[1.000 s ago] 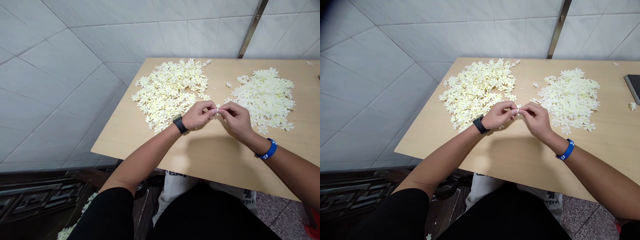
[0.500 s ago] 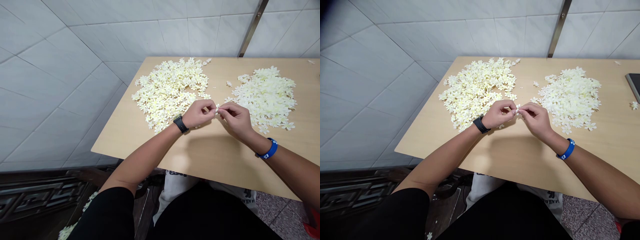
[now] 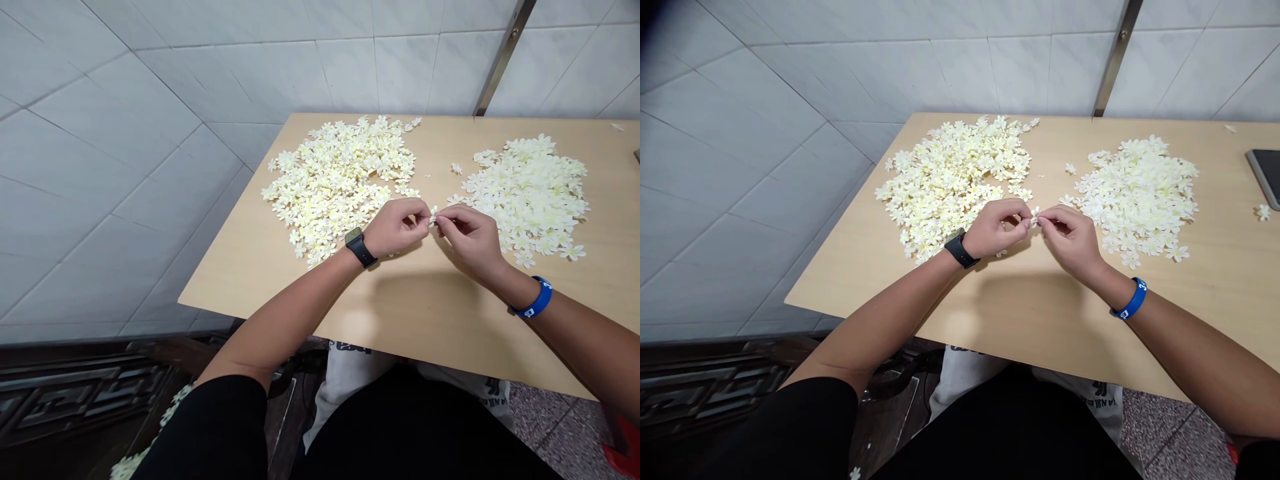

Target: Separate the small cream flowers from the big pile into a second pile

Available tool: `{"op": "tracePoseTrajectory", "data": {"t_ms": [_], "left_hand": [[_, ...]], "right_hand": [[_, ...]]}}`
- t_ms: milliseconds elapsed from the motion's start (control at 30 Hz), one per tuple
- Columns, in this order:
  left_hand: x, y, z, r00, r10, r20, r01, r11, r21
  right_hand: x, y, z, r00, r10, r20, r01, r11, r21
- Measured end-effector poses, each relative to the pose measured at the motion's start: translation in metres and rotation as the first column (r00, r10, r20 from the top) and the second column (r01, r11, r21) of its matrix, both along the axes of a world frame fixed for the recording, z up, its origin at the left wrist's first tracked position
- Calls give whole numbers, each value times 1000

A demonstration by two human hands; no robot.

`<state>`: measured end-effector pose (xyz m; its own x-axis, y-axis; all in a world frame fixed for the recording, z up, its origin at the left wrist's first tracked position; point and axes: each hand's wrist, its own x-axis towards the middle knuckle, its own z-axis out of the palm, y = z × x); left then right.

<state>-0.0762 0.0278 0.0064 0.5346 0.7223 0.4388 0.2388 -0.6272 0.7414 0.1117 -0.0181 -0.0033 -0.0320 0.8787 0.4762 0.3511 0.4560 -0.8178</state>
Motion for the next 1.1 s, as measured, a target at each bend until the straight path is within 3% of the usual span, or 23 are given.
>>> {"op": "tracePoseTrajectory", "data": {"t_ms": [267, 367, 433, 500, 567, 667, 1100], "left_hand": [[-4, 9, -2, 987, 151, 45, -145, 981, -126], [-5, 11, -4, 984, 173, 50, -163, 974, -158], [-5, 11, -5, 982, 181, 49, -170, 971, -168], [-4, 10, -5, 984, 171, 46, -160, 970, -183], [-2, 8, -5, 989, 139, 44, -128, 974, -188], [-1, 5, -5, 997, 64, 47, -55, 982, -181], [-2, 0, 0, 1000, -11, 26, 15, 983, -185]], "right_hand": [[7, 13, -5, 960, -251, -123, 236, 963, -128], [13, 20, -11, 924, -380, -50, 377, 924, -60], [14, 21, -12, 905, -425, 16, 423, 904, 55], [11, 17, -11, 916, -390, 95, 367, 909, 198], [7, 10, -8, 941, -283, 186, 221, 929, 297], [2, 4, -7, 952, -149, 268, 68, 954, 291], [1, 3, -8, 985, -70, 158, 38, 979, 200]]}}
